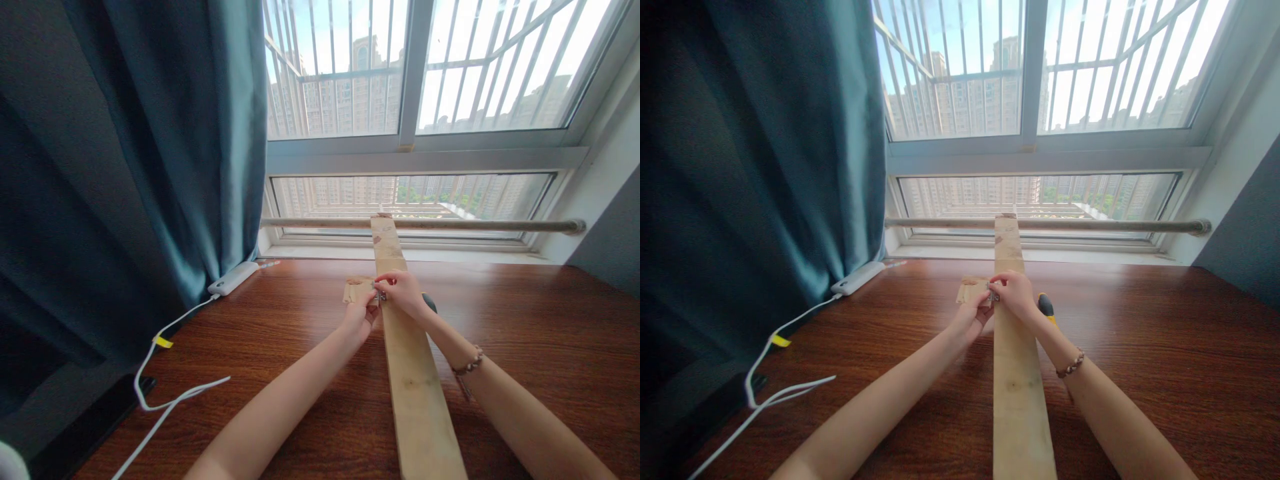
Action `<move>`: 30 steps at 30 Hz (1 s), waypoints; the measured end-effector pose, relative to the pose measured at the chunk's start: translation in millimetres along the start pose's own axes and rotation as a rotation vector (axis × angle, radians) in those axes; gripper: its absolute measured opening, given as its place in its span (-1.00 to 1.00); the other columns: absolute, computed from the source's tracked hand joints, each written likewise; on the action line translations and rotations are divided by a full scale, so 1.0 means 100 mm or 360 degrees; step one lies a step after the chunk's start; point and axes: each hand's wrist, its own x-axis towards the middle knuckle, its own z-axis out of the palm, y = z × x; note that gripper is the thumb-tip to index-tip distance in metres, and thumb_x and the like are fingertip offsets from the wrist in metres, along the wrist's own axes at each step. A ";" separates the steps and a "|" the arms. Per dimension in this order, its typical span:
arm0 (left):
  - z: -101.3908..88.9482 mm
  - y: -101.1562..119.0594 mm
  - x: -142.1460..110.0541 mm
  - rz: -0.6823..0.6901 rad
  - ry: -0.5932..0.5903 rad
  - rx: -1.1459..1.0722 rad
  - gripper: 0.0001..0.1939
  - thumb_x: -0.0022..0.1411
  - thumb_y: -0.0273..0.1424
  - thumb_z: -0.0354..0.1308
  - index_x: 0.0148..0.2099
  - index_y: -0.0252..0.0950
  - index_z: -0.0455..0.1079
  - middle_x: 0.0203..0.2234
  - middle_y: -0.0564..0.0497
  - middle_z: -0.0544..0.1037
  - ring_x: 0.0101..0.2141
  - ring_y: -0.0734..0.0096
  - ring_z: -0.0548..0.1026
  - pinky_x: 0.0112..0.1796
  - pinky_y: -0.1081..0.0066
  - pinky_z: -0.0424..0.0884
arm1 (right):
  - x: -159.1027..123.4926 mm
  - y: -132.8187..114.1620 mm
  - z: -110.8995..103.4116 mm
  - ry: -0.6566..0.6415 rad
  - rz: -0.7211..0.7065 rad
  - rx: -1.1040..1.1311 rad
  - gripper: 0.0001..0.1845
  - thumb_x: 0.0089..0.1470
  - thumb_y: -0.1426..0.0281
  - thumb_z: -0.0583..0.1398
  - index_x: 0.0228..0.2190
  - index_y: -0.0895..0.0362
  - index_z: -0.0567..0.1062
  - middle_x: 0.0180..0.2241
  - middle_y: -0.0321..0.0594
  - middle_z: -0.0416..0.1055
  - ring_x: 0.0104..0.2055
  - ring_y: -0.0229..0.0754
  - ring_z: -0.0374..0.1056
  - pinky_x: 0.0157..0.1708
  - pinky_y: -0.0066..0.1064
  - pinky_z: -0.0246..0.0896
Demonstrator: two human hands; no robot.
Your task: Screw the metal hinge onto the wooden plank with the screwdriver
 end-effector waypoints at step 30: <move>0.06 0.00 -0.02 -0.0004 0.0094 0.0021 -0.91 0.08 -0.61 0.14 -0.33 -0.42 0.44 -0.55 -0.01 0.54 -0.61 0.57 0.43 -0.49 0.53 0.38 | -0.09 -0.14 0.04 0.0020 -0.0001 -0.0220 -0.81 0.08 0.34 0.08 -0.37 0.14 0.47 -0.40 -0.22 0.39 -0.34 -0.21 0.28 -0.37 -0.43 0.00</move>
